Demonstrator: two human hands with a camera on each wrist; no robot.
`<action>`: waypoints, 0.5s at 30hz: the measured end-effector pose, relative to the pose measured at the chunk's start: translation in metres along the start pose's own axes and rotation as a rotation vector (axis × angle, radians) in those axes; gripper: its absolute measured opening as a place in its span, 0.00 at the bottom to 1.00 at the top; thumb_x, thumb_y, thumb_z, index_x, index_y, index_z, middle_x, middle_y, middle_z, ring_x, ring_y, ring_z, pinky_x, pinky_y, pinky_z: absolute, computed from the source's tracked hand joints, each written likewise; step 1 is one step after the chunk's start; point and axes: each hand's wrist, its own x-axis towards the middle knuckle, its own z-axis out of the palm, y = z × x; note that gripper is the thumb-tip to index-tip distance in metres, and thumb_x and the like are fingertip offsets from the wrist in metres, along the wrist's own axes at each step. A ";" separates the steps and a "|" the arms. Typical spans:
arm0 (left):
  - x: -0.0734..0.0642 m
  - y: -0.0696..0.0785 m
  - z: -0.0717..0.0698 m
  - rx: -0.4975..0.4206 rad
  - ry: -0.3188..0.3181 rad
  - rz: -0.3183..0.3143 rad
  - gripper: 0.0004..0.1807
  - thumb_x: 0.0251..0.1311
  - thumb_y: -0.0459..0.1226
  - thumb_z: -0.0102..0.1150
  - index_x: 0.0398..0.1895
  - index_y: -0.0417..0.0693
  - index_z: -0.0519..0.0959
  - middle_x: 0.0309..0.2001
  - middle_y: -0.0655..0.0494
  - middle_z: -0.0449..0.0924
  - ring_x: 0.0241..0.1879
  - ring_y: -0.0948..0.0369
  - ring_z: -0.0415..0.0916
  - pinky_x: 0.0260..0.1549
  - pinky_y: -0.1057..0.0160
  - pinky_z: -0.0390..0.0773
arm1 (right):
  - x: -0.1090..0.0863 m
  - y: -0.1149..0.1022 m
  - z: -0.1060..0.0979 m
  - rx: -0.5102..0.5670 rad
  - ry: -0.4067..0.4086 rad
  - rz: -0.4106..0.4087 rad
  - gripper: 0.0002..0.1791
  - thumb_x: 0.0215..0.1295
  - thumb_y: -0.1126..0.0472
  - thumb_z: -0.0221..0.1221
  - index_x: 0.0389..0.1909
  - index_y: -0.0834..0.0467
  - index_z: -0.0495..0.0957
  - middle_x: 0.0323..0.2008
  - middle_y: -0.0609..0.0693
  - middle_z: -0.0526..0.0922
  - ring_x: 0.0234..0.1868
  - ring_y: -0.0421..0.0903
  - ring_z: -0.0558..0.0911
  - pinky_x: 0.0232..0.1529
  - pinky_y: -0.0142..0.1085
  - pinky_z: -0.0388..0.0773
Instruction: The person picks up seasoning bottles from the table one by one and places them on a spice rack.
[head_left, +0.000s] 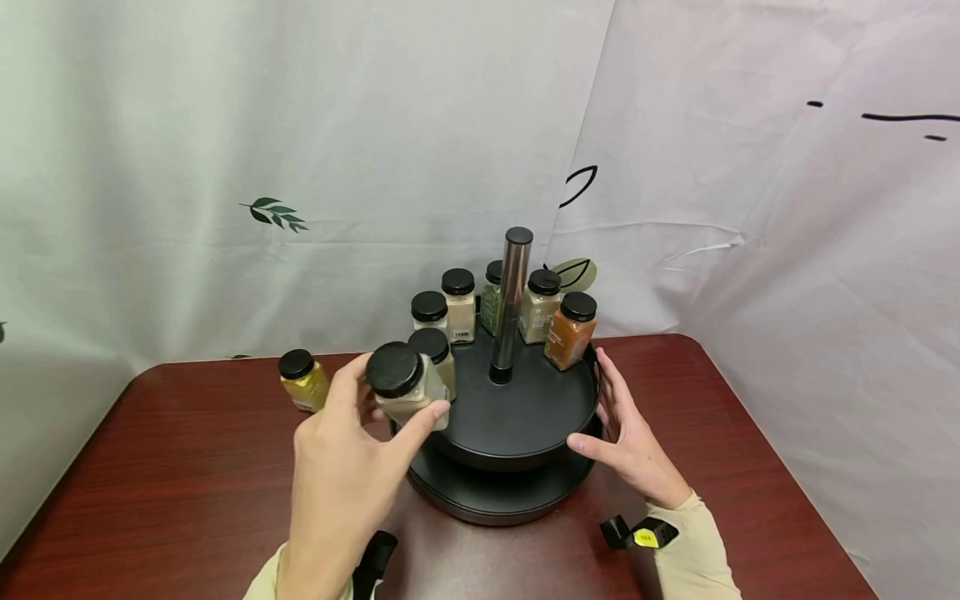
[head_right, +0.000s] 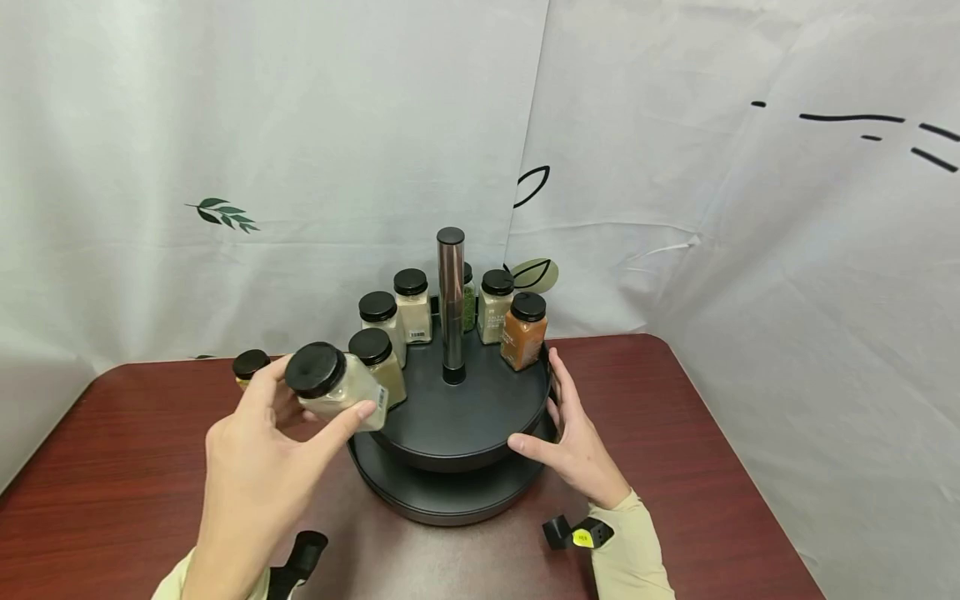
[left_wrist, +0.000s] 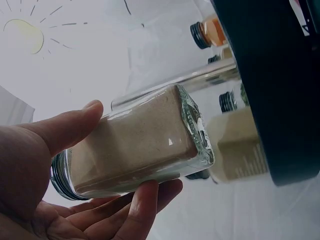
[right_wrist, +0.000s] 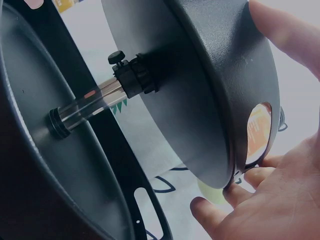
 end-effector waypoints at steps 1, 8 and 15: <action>0.000 0.001 0.002 0.000 -0.006 0.003 0.37 0.42 0.45 0.84 0.57 0.46 0.77 0.33 0.58 0.87 0.27 0.67 0.77 0.29 0.77 0.71 | 0.000 0.000 0.000 0.000 -0.001 0.000 0.59 0.61 0.70 0.65 0.81 0.43 0.36 0.81 0.42 0.37 0.80 0.46 0.35 0.67 0.19 0.53; -0.004 0.004 0.013 -0.032 -0.048 0.022 0.39 0.40 0.45 0.84 0.58 0.46 0.77 0.34 0.61 0.87 0.29 0.68 0.80 0.29 0.64 0.79 | 0.000 0.000 0.000 0.009 -0.003 0.002 0.59 0.61 0.71 0.65 0.81 0.43 0.36 0.81 0.42 0.37 0.80 0.46 0.35 0.67 0.19 0.52; -0.007 0.007 0.026 -0.035 -0.111 0.018 0.40 0.42 0.46 0.84 0.60 0.45 0.76 0.35 0.60 0.86 0.29 0.66 0.80 0.28 0.61 0.79 | 0.000 0.000 0.000 0.001 -0.001 0.004 0.58 0.62 0.70 0.65 0.81 0.42 0.36 0.81 0.43 0.37 0.80 0.45 0.36 0.68 0.20 0.52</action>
